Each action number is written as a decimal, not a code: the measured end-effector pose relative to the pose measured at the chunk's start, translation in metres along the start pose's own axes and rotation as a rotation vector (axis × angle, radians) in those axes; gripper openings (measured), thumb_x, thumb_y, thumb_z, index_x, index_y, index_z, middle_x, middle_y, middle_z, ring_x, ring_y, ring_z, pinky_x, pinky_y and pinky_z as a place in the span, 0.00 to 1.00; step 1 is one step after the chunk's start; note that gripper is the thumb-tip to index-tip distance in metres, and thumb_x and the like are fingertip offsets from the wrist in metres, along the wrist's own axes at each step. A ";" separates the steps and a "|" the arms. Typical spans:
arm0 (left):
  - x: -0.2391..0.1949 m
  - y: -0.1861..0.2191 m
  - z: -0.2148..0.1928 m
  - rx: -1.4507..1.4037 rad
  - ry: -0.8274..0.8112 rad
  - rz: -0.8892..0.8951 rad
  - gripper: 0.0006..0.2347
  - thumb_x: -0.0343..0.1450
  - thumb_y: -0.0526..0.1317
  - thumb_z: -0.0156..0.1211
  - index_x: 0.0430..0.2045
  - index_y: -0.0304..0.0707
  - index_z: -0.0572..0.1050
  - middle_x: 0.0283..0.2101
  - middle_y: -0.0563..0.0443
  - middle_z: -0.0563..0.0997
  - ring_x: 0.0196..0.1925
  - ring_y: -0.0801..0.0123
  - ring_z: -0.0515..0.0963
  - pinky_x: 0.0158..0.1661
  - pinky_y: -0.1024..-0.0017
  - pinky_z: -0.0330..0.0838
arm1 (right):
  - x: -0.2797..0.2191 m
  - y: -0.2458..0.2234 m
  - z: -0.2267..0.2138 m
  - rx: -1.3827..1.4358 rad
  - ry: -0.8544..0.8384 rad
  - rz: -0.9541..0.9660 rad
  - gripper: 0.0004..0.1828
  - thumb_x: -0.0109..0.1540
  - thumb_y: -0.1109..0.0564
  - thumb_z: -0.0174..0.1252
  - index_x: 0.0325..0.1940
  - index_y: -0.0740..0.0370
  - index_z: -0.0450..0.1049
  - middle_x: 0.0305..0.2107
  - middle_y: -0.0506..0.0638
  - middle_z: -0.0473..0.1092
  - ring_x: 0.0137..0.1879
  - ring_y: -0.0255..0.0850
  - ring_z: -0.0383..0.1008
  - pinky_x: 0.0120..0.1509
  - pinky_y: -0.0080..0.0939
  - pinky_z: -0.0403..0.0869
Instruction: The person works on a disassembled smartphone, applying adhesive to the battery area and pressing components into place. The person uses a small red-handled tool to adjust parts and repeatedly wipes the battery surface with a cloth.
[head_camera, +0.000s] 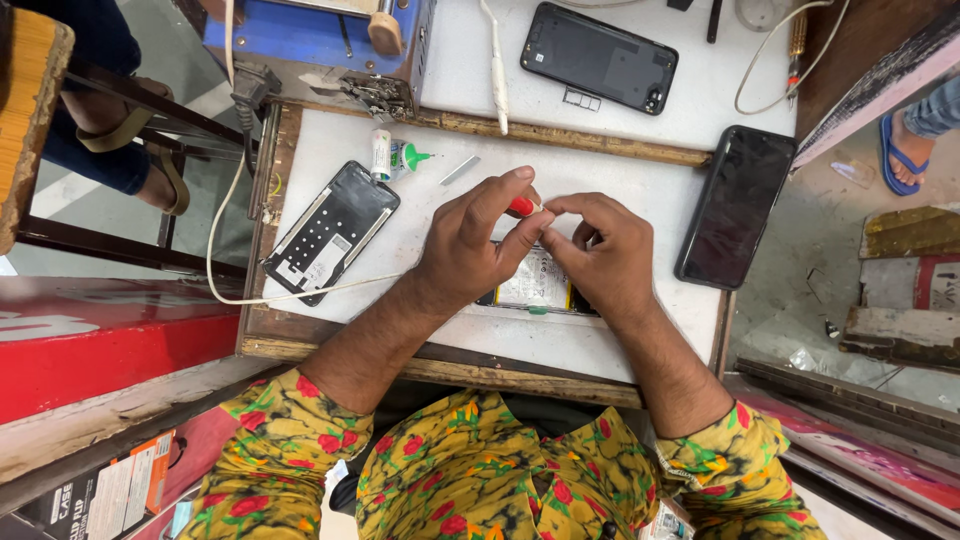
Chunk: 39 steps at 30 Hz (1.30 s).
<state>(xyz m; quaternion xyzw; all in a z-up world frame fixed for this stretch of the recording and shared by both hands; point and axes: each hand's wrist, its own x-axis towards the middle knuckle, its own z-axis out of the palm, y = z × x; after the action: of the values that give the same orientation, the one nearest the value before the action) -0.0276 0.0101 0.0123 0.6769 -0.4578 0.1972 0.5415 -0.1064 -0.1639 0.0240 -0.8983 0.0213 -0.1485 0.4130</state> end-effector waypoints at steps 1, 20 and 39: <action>0.003 0.003 -0.004 0.024 0.004 0.014 0.28 0.75 0.32 0.68 0.64 0.39 0.55 0.42 0.43 0.80 0.41 0.60 0.85 0.42 0.66 0.83 | 0.000 -0.001 0.000 0.016 0.005 -0.017 0.17 0.58 0.61 0.71 0.50 0.62 0.78 0.40 0.50 0.78 0.27 0.27 0.70 0.28 0.28 0.70; -0.050 0.017 -0.037 0.158 -0.006 -0.064 0.28 0.75 0.28 0.66 0.64 0.39 0.52 0.37 0.43 0.81 0.36 0.60 0.85 0.37 0.66 0.80 | -0.009 0.036 -0.015 0.389 0.149 0.041 0.18 0.81 0.48 0.44 0.44 0.62 0.64 0.32 0.52 0.74 0.29 0.28 0.66 0.33 0.28 0.67; -0.055 0.009 -0.027 0.233 -0.094 -0.074 0.29 0.75 0.29 0.69 0.65 0.38 0.55 0.40 0.44 0.79 0.41 0.60 0.84 0.40 0.66 0.82 | 0.004 0.030 -0.028 0.145 0.135 0.220 0.13 0.78 0.56 0.51 0.42 0.64 0.71 0.33 0.47 0.76 0.29 0.26 0.69 0.31 0.29 0.67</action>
<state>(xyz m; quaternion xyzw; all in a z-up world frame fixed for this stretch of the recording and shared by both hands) -0.0571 0.0575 -0.0157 0.7602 -0.4316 0.1969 0.4439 -0.1079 -0.2046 0.0197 -0.8464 0.1365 -0.1634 0.4881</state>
